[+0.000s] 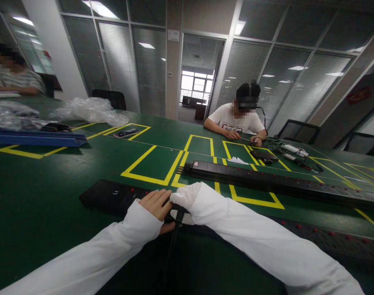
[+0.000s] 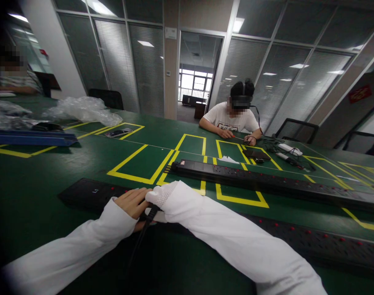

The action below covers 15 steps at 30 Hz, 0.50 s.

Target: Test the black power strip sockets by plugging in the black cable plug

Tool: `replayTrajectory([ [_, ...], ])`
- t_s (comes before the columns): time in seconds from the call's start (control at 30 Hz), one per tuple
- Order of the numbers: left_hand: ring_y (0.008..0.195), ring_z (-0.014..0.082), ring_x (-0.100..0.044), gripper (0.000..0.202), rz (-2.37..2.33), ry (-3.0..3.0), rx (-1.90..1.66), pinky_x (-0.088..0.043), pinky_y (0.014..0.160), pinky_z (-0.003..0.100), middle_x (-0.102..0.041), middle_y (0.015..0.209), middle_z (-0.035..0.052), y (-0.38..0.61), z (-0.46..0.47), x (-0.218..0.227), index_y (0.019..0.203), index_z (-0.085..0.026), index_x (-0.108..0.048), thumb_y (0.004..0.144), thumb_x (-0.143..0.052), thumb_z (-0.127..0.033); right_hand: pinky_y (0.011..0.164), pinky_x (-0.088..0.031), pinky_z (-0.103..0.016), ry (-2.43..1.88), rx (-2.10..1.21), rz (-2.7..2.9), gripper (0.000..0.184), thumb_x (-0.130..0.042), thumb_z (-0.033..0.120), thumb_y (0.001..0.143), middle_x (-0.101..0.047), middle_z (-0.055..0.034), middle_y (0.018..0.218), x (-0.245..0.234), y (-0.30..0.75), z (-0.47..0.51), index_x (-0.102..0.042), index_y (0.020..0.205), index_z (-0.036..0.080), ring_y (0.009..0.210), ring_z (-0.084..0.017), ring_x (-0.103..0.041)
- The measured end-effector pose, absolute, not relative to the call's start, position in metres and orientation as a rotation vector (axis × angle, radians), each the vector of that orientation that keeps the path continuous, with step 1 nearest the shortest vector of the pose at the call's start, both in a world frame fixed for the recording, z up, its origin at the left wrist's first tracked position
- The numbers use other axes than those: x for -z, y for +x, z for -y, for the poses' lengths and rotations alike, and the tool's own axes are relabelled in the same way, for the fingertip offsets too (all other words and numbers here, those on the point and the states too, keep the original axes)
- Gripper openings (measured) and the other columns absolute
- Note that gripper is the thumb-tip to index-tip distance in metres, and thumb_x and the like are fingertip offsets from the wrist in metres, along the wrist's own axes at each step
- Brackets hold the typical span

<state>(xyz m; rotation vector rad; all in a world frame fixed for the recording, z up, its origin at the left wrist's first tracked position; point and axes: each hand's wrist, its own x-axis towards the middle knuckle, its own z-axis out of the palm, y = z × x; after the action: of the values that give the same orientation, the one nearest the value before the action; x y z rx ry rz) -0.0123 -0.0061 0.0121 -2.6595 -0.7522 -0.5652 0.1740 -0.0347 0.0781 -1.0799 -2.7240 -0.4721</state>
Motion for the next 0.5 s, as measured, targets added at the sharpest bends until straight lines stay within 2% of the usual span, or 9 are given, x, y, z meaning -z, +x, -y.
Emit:
replayTrajectory([
  [0.13,0.104,0.0328,-0.056,0.04,0.745,-2.656,0.581,-0.045,0.088,0.044,-0.061,0.114,0.0165,-0.012,0.0063,-0.013,0.104,-0.01,-0.062,0.07,-0.06,-0.033,0.047,-0.024,-0.028,-1.019,0.492,2.697,0.032,-0.042,0.049,0.085,-0.055,0.0012,0.071,-0.074,0.1753,0.0331,-0.058,0.09,0.021,0.056,-0.013,-0.05],
  [0.5,0.105,0.0333,-0.055,0.041,0.744,-2.667,0.591,-0.044,0.089,0.045,-0.061,0.114,0.0171,-0.0126,0.0058,-0.011,0.105,-0.01,-0.062,0.072,-0.06,-0.034,0.049,-0.027,-0.028,-1.018,0.483,2.686,0.032,-0.042,0.048,0.086,-0.056,0.0008,0.072,-0.0765,0.1764,0.0339,-0.058,0.09,0.02,0.058,-0.014,-0.051],
])
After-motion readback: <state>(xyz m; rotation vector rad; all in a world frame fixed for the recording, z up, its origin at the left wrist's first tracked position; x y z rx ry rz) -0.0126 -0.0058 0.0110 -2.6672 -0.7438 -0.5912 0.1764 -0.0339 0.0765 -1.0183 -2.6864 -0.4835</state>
